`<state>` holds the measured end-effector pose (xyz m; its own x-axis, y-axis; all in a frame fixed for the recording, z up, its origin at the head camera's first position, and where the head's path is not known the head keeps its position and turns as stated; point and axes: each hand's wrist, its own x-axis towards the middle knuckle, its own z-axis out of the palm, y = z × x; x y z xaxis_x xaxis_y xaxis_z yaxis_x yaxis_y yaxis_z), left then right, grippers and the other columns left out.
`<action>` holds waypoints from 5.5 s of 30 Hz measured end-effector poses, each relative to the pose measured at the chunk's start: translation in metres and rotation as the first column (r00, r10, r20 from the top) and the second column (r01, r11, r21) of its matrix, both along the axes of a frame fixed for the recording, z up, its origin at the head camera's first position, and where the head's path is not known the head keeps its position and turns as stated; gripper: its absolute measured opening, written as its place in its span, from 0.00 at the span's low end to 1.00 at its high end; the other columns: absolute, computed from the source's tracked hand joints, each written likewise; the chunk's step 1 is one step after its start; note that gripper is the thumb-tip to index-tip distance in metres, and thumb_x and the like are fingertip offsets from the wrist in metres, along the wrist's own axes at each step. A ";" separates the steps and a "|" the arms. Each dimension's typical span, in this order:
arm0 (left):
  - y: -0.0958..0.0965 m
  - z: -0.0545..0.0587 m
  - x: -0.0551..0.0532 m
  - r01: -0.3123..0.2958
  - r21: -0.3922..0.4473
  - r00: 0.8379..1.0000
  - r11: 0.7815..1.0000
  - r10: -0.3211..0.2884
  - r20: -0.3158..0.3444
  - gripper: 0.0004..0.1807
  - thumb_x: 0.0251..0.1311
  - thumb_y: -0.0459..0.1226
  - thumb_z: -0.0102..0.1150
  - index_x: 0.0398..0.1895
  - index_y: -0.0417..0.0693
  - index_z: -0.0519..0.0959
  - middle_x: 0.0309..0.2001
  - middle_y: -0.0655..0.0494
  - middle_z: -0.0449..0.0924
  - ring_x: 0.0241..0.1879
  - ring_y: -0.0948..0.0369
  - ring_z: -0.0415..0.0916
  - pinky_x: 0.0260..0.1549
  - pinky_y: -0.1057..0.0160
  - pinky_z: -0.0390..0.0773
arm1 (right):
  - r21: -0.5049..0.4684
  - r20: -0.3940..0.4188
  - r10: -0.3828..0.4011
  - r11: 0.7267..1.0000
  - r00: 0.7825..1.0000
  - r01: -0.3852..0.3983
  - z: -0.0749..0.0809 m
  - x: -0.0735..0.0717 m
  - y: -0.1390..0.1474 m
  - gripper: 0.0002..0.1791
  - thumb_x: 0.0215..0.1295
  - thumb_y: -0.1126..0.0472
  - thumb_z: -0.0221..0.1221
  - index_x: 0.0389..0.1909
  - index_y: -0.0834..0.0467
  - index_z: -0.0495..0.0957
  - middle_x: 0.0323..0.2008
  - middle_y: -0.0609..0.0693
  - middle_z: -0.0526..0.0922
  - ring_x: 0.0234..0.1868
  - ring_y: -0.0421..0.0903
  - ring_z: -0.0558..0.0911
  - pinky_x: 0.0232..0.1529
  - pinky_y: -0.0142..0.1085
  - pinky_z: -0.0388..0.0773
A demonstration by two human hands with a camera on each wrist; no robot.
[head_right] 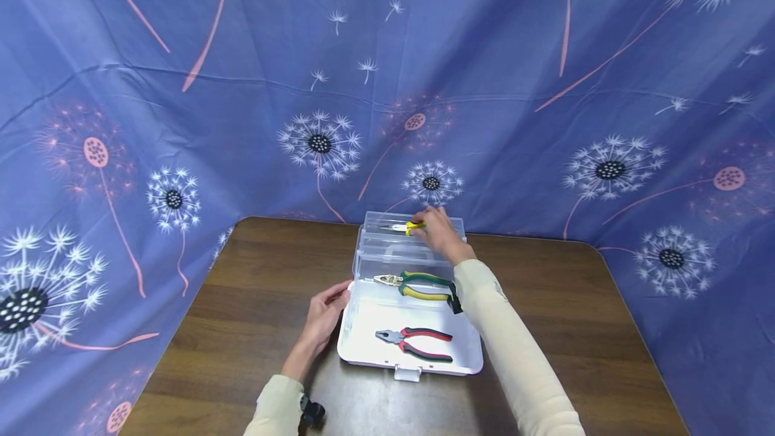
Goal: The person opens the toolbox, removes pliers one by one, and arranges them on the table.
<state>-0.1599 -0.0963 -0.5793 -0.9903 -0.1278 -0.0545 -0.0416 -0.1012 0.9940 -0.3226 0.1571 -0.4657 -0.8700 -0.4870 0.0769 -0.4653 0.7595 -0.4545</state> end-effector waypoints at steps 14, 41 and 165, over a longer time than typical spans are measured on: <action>0.003 0.001 0.001 -0.004 0.017 1.000 1.000 0.004 0.006 0.18 0.74 0.29 0.55 0.62 0.26 0.76 0.57 0.32 0.80 0.50 0.55 0.79 0.45 0.72 0.77 | 0.108 0.001 0.052 0.993 0.999 -0.052 0.014 -0.002 -0.007 0.21 0.67 0.66 0.67 0.58 0.69 0.80 0.51 0.63 0.82 0.53 0.59 0.81 0.56 0.53 0.78; 0.001 0.004 0.002 -0.011 -0.025 1.000 1.000 0.012 0.014 0.17 0.73 0.30 0.56 0.61 0.29 0.78 0.55 0.35 0.81 0.47 0.61 0.78 0.45 0.73 0.76 | -0.274 -0.065 -0.150 0.953 0.987 0.127 0.033 0.014 0.056 0.22 0.72 0.63 0.64 0.64 0.65 0.79 0.43 0.64 0.88 0.26 0.53 0.85 0.24 0.40 0.78; -0.001 0.002 0.002 -0.026 -0.012 1.000 1.000 0.026 0.005 0.17 0.73 0.30 0.56 0.61 0.28 0.78 0.57 0.34 0.81 0.48 0.64 0.78 0.46 0.73 0.76 | -0.345 0.094 -0.420 0.837 0.902 0.426 -0.016 0.130 0.127 0.19 0.75 0.52 0.61 0.53 0.63 0.81 0.47 0.58 0.85 0.47 0.46 0.82 0.46 0.21 0.72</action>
